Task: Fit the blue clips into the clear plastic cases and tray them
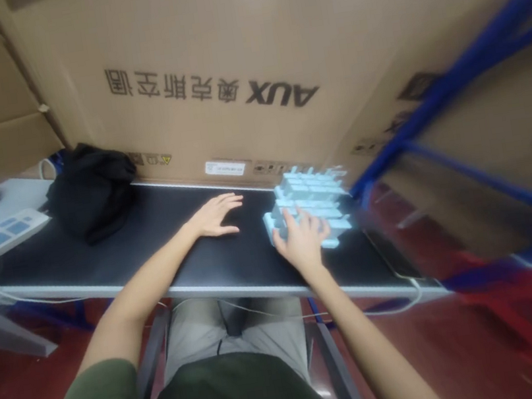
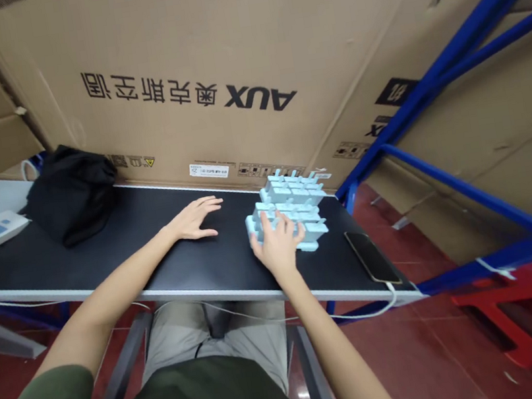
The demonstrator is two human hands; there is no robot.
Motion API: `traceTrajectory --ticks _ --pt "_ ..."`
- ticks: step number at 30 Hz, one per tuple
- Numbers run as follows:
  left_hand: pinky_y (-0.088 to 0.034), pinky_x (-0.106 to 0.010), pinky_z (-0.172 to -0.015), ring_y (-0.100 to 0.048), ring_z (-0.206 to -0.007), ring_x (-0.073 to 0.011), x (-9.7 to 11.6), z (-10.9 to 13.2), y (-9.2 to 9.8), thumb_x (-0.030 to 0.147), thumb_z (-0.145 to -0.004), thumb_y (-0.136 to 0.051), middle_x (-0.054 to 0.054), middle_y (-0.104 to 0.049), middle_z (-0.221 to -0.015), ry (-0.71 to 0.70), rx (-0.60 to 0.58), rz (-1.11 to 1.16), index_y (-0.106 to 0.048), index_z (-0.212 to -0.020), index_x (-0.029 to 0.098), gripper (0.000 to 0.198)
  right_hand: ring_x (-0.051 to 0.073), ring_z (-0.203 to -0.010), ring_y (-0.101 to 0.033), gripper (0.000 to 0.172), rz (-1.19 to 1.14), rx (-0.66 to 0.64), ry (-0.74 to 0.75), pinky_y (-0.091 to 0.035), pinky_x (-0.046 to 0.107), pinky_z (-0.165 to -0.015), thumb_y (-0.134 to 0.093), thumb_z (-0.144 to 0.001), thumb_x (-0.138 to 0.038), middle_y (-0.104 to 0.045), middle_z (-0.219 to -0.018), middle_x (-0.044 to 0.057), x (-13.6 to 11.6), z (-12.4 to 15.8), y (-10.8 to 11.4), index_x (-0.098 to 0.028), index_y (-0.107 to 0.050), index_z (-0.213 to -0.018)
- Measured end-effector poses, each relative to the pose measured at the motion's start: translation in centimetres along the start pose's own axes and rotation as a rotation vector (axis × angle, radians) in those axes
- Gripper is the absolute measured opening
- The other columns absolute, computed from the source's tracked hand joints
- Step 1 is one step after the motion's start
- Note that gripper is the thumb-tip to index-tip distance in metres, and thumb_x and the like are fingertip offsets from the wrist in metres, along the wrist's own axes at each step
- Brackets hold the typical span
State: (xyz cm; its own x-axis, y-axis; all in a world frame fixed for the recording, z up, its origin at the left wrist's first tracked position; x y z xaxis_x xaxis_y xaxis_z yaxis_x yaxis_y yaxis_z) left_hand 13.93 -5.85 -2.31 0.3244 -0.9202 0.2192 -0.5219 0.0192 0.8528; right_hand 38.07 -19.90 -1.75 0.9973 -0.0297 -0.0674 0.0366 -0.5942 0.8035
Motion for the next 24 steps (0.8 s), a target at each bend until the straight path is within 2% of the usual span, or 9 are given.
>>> traceTrajectory --ticks 3,7,10,12,14,16,18,20,24 --pt "-0.02 -0.057 -0.134 -0.024 -0.164 -0.0321 -1.3 2.6 2.0 0.066 -0.089 -0.074 -0.01 -0.042 -0.17 0.162 -0.002 -0.008 -0.043 -0.161 0.029 0.087 0.045 -0.14 -0.04 0.068 -0.084 -0.046 0.067 -0.016 0.067 -0.117 -0.053 -0.099 -0.047 -0.045 -0.158 0.029 -5.5 0.3 -0.4 -0.013 -0.053 -0.157" --pt "-0.002 -0.08 -0.126 -0.007 -0.167 -0.0402 -2.6 5.0 3.8 0.072 -0.085 -0.074 -0.009 -0.033 -0.175 0.44 -0.05 -0.089 -0.036 -0.165 0.035 0.096 0.046 -0.15 -0.03 0.075 -0.182 -0.021 0.156 -0.017 0.068 -0.118 -0.057 -0.098 -0.055 -0.034 -0.168 0.025 -12.4 -0.7 -0.9 -0.02 -0.043 -0.163" --pt "-0.006 -0.089 -0.118 0.007 -0.165 -0.0475 -3.7 6.0 5.1 0.074 -0.081 -0.077 -0.008 -0.013 -0.18 0.648 0.049 -0.185 -0.036 -0.166 0.035 0.101 0.042 -0.155 -0.026 0.065 -0.231 0.052 0.211 -0.015 0.066 -0.122 -0.056 -0.097 -0.067 -0.038 -0.168 0.013 -13.1 -2.0 -0.6 -0.034 -0.054 -0.153" --pt "-0.01 -0.091 -0.115 0.012 -0.163 -0.0509 -4.6 6.8 6.2 0.076 -0.08 -0.076 -0.007 0.0 -0.181 0.782 0.144 -0.238 -0.032 -0.167 0.035 0.106 0.04 -0.154 -0.03 0.056 -0.247 0.09 0.177 -0.015 0.061 -0.124 -0.058 -0.095 -0.068 -0.045 -0.163 0.009 -10.2 -3.4 -0.4 -0.036 -0.065 -0.14" --pt "-0.011 -0.091 -0.114 0.013 -0.163 -0.0515 -5.7 8.0 7.6 0.078 -0.088 -0.065 -0.009 0.004 -0.181 0.953 0.268 -0.289 -0.027 -0.169 0.034 0.101 0.039 -0.151 -0.035 0.048 -0.288 0.173 0.014 -0.018 0.057 -0.125 -0.063 -0.091 -0.065 -0.05 -0.156 0.01 -4.7 -5.2 -0.2 -0.033 -0.072 -0.126" --pt "-0.013 -0.09 -0.116 0.011 -0.164 -0.0495 -6.6 9.9 9.4 0.075 -0.1 -0.043 -0.013 -0.002 -0.181 1.16 0.43 -0.351 -0.021 -0.171 0.029 0.088 0.042 -0.153 -0.029 0.06 -0.295 0.235 -0.177 -0.016 0.061 -0.125 -0.06 -0.092 -0.057 -0.04 -0.16 0.02 1.9 -7.2 -0.6 -0.021 -0.062 -0.141" --pt "-0.015 -0.088 -0.117 0.01 -0.165 -0.0471 -7.1 11.4 10.6 0.07 -0.105 -0.028 -0.017 -0.01 -0.18 1.269 0.498 -0.393 -0.017 -0.172 0.025 0.082 0.043 -0.153 -0.026 0.083 -0.363 0.333 -0.477 -0.017 0.062 -0.125 -0.064 -0.087 -0.054 -0.033 -0.161 0.027 8.9 -8.5 -1.4 -0.013 -0.042 -0.157" --pt "-0.017 -0.086 -0.12 0.009 -0.165 -0.0454 -7.2 12.2 10.8 0.069 -0.105 -0.027 -0.016 -0.01 -0.18 1.243 0.448 -0.377 -0.014 -0.173 0.024 0.082 0.051 -0.153 -0.021 0.102 -0.422 0.327 -0.632 -0.017 0.07 -0.122 -0.067 -0.081 -0.047 -0.026 -0.16 0.037 14.4 -9.5 -2.9 0.0 -0.025 -0.16" --pt "-0.014 -0.075 -0.128 0.004 -0.166 -0.0416 -5.8 12.0 7.5 0.073 -0.097 -0.05 -0.015 -0.002 -0.18 0.954 0.254 -0.108 0.0 -0.173 0.023 0.104 0.045 -0.153 -0.029 0.118 -0.613 0.215 -0.65 -0.026 0.056 -0.126 -0.082 -0.064 -0.044 -0.03 -0.16 0.035 20.4 -10.5 -7.1 -0.002 -0.025 -0.159"
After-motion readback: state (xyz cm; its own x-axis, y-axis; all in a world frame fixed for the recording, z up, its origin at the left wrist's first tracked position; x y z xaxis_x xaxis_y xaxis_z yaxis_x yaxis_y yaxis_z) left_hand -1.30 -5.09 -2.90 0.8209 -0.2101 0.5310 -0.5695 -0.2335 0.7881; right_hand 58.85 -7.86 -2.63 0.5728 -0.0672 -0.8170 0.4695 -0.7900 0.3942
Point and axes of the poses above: each hand's wrist, its own z-axis away from the middle knuckle, its own y-axis out of the back of the hand, x = y × z, the point moved 4 cm from there along -z, towards the middle knuckle
